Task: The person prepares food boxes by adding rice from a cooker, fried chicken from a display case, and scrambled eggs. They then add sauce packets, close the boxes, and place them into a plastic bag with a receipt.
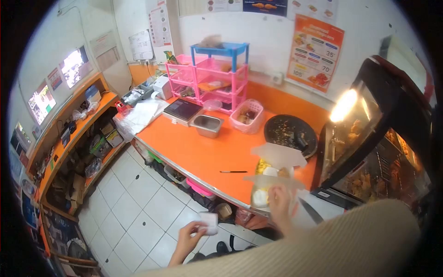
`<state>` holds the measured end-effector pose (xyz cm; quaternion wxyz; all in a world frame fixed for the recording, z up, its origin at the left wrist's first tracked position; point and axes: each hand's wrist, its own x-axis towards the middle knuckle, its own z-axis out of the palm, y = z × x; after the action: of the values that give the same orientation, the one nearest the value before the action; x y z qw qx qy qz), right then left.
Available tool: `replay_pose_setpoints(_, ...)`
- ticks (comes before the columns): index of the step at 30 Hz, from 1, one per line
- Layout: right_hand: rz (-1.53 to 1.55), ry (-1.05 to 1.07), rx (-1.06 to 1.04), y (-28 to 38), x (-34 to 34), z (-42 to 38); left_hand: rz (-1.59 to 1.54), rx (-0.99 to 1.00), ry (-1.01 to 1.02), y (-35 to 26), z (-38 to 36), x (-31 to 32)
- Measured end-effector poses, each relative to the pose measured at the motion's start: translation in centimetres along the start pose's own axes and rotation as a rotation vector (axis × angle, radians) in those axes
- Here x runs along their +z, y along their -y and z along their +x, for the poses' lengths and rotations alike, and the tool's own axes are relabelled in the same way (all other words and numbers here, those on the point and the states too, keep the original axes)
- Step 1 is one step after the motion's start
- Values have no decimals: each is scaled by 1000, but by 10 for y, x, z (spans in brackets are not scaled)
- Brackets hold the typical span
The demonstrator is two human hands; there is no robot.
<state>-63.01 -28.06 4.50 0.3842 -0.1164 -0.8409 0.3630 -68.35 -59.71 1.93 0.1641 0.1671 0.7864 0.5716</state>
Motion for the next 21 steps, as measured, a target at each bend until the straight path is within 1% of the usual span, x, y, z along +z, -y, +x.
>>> replay_pose_setpoints(2, 91, 58, 26, -23, 35, 49, -27, -45, -153, 24, -8, -45)
replay_pose_setpoints(4, 11, 56, -81, -5, 56, 115, 25, -111, -252, 38, -3, -82)
replay_pose_setpoints(5, -12, 57, -80, -18, 75, 145, 47, -145, -303, 41, 2, -96)
replay_pose_setpoints(6, -35, 59, -80, -42, 99, 173, 49, -131, -351, 38, 11, -105)
replay_pose_setpoints(8, -333, -17, -271, -91, 140, 233, 5, -57, -385, 37, 35, -119)
replay_pose_setpoints(9, -405, 35, -235, -107, 155, 259, -18, -19, -403, 37, 47, -125)
replay_pose_setpoints(10, -476, 87, -201, -122, 171, 280, -28, -31, -397, 38, 57, -131)
replay_pose_setpoints(13, -454, 286, 182, -175, 228, 326, -46, -58, -371, 46, 94, -149)
replay_pose_setpoints(15, -673, 274, 270, -202, 262, 345, -31, -64, -334, 61, 118, -163)
replay_pose_setpoints(16, -760, 271, 322, -215, 278, 348, -20, -33, -332, 69, 133, -170)
replay_pose_setpoints(18, -899, 292, 465, -235, 300, 355, 21, -40, -332, 62, 164, -185)
replay_pose_setpoints(19, -880, 309, 493, -246, 305, 354, 43, -51, -327, 59, 175, -192)
replay_pose_setpoints(21, -847, 332, 548, -249, 302, 355, 81, -46, -298, 45, 203, -207)
